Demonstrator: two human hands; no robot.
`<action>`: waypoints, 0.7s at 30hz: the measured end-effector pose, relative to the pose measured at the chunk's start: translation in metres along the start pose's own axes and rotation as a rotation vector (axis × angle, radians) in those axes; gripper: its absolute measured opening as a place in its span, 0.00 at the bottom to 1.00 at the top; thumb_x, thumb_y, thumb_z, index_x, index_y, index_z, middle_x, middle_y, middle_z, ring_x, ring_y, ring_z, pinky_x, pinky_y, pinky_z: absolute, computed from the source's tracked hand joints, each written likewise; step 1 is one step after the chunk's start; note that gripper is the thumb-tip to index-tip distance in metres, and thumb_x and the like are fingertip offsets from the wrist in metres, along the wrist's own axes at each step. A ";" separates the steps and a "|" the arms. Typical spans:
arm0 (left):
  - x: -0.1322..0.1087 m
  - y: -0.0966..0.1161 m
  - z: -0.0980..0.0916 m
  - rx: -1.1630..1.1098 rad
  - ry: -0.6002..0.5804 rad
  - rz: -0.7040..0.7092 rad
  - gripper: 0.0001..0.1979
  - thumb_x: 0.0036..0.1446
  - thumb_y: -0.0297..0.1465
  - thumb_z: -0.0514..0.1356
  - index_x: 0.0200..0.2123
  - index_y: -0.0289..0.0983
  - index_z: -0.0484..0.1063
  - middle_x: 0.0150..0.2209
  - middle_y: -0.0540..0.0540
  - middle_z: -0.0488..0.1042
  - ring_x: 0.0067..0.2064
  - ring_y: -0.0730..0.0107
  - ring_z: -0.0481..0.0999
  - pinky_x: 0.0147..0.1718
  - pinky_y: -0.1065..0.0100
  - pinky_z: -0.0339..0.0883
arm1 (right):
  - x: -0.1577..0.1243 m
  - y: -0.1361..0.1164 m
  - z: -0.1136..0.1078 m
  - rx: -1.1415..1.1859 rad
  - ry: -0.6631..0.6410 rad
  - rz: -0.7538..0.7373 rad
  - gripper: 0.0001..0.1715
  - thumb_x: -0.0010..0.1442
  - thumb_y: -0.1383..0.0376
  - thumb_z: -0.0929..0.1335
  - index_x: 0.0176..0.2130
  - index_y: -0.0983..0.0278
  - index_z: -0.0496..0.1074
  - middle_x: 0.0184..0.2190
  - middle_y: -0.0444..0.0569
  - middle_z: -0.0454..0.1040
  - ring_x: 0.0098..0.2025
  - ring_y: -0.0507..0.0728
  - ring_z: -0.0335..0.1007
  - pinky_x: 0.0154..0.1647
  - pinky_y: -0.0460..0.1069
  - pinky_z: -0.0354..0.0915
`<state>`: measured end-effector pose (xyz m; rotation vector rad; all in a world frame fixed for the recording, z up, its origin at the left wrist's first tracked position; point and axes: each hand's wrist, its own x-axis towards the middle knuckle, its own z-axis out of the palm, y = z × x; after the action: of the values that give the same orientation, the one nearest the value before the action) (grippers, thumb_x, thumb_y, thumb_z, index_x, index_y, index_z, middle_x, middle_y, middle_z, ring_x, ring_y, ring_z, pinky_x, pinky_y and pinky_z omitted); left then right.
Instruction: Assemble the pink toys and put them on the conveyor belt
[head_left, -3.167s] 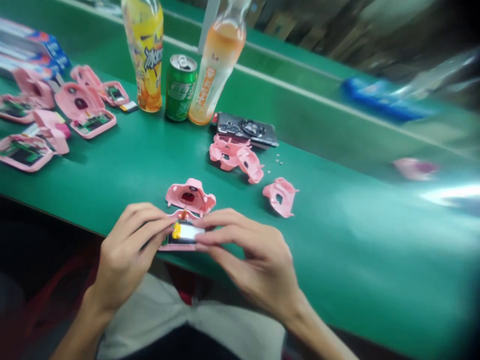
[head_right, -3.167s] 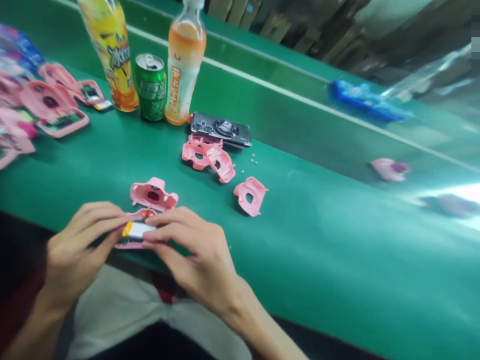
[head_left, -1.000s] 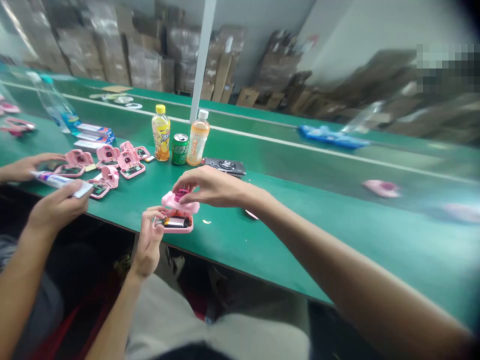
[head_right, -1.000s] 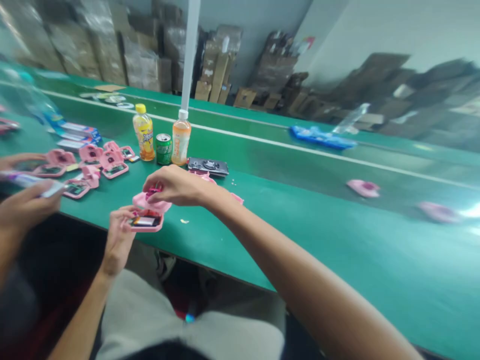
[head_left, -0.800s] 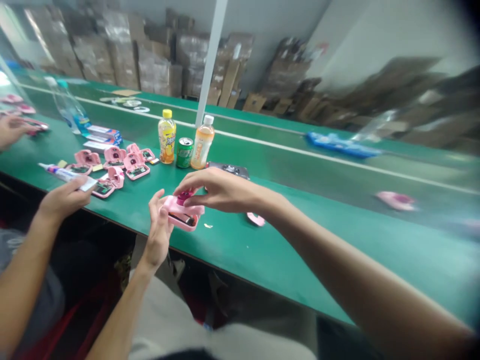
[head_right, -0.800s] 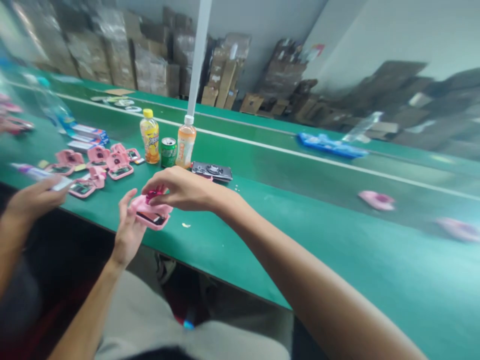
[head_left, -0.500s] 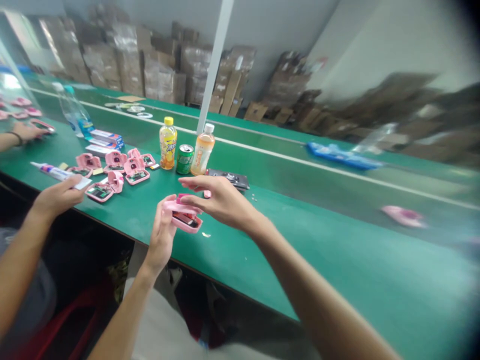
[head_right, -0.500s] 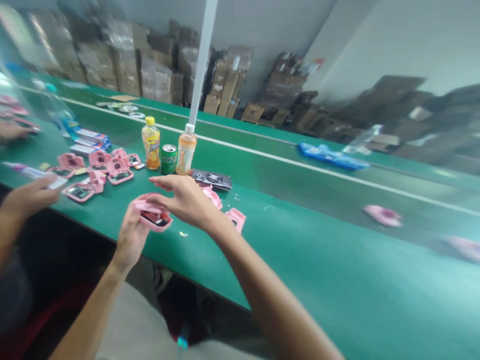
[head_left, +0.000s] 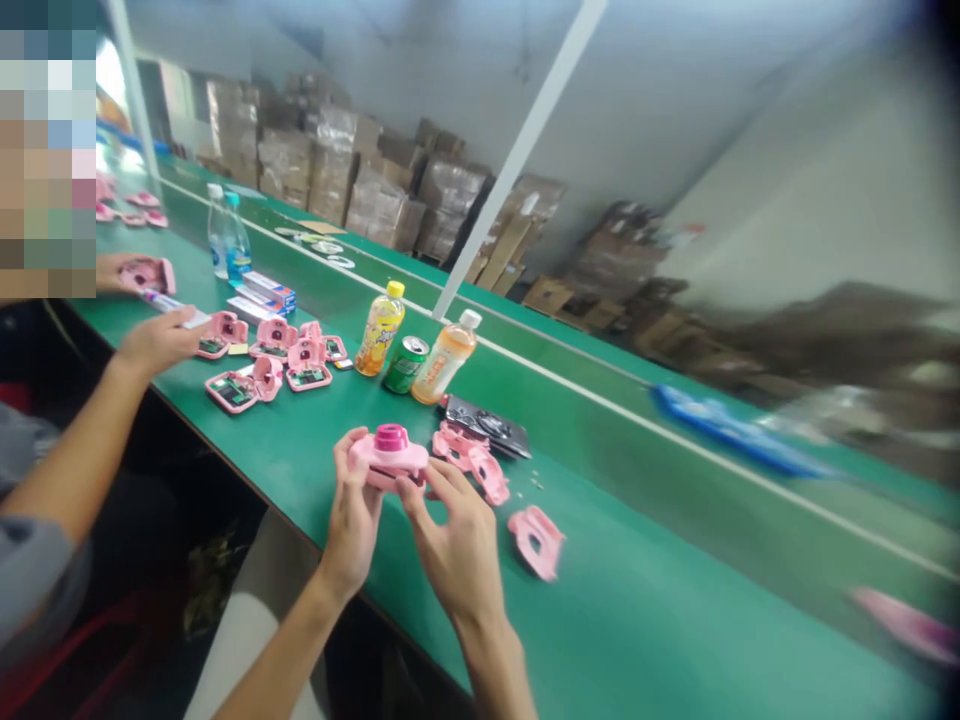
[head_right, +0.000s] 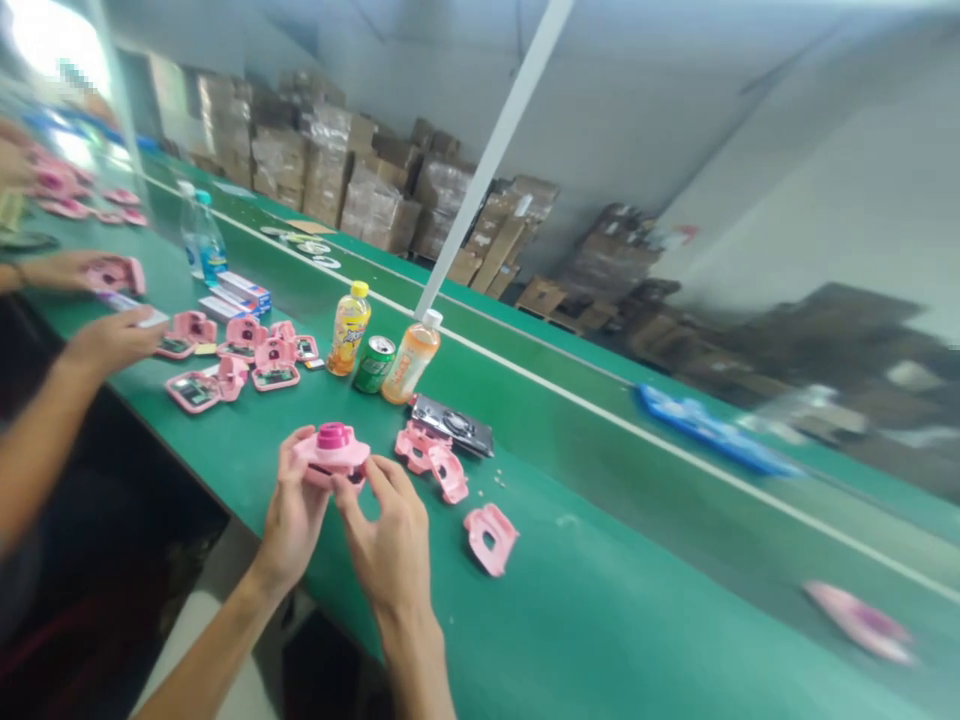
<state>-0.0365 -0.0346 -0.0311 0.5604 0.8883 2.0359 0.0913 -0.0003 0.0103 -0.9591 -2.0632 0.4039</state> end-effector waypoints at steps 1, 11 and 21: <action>-0.007 -0.012 0.011 -0.114 0.003 -0.047 0.21 0.68 0.46 0.55 0.58 0.42 0.66 0.51 0.42 0.77 0.50 0.57 0.80 0.47 0.55 0.76 | 0.002 0.000 0.002 0.016 -0.005 0.009 0.21 0.68 0.52 0.67 0.45 0.64 0.80 0.45 0.55 0.80 0.43 0.60 0.77 0.45 0.53 0.74; 0.004 -0.018 0.021 -0.187 0.065 -0.130 0.23 0.63 0.48 0.61 0.57 0.46 0.63 0.48 0.46 0.79 0.48 0.59 0.82 0.44 0.63 0.75 | 0.002 0.009 0.028 0.305 0.077 0.172 0.17 0.67 0.54 0.67 0.46 0.62 0.79 0.51 0.56 0.76 0.55 0.62 0.73 0.48 0.53 0.74; 0.004 -0.030 0.039 -0.336 0.154 -0.210 0.16 0.58 0.38 0.66 0.47 0.40 0.70 0.41 0.49 0.81 0.39 0.71 0.81 0.39 0.72 0.73 | -0.016 0.025 0.026 0.215 0.199 0.024 0.14 0.72 0.58 0.65 0.51 0.59 0.76 0.51 0.49 0.79 0.54 0.58 0.74 0.57 0.51 0.68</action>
<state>0.0019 -0.0040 -0.0282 0.1220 0.6416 1.9945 0.0900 0.0055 -0.0288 -0.8591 -1.7899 0.5111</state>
